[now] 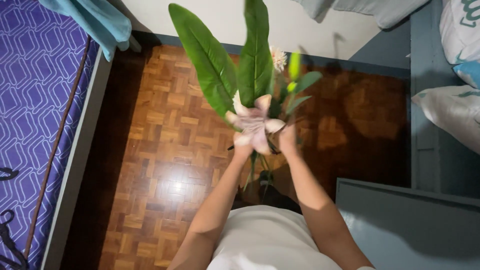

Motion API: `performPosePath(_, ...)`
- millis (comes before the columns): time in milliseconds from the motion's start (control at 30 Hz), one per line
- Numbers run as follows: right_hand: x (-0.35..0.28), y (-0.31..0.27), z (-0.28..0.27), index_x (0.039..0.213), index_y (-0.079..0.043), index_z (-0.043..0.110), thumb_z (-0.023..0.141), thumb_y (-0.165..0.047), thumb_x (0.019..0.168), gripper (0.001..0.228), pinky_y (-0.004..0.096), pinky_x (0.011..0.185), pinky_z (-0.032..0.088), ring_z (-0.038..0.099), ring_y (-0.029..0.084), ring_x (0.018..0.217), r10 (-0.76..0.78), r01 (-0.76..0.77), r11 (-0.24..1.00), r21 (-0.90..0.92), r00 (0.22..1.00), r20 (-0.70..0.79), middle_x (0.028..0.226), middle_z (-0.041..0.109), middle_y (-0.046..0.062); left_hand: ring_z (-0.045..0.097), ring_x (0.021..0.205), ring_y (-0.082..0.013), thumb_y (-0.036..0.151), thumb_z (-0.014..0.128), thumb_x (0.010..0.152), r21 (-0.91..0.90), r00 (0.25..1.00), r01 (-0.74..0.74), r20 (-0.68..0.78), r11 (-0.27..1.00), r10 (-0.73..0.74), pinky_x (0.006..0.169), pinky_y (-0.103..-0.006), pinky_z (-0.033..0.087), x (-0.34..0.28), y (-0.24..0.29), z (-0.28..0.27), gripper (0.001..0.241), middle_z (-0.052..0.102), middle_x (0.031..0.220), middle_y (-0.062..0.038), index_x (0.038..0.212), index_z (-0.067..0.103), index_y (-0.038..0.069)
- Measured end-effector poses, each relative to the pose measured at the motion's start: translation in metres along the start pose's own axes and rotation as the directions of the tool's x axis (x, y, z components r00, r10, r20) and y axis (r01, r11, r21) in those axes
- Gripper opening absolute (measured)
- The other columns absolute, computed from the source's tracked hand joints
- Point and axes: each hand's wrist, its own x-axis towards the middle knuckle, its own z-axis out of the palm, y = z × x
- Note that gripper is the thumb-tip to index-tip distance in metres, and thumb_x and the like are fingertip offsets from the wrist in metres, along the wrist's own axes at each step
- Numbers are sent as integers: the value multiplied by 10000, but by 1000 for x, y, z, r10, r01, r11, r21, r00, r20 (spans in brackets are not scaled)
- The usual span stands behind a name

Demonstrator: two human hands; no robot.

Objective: Arrange artificial flowers in a vase and fold a blue cloth on a bed.

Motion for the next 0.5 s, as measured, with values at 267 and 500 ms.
performPosePath(267, 62, 84, -68, 1030, -67, 786, 758, -275, 804, 309, 479, 855, 539, 717, 363, 972, -94, 116, 924, -364, 993, 76, 964, 742, 202, 727, 925, -430, 396, 791, 803, 402, 912, 389, -294, 829, -285, 775, -536, 573, 31, 16, -89, 448, 735, 846, -271, 956, 785, -24)
performPosePath(500, 94, 42, -87, 1071, -117, 778, 771, -361, 772, 386, 439, 852, 552, 715, 329, 1004, -188, 209, 864, -458, 978, 91, 1007, 741, 150, 717, 1038, -362, 627, 735, 779, 415, 793, 607, -364, 678, -488, 918, -471, 555, 49, -21, -128, 654, 751, 957, -243, 958, 771, -1)
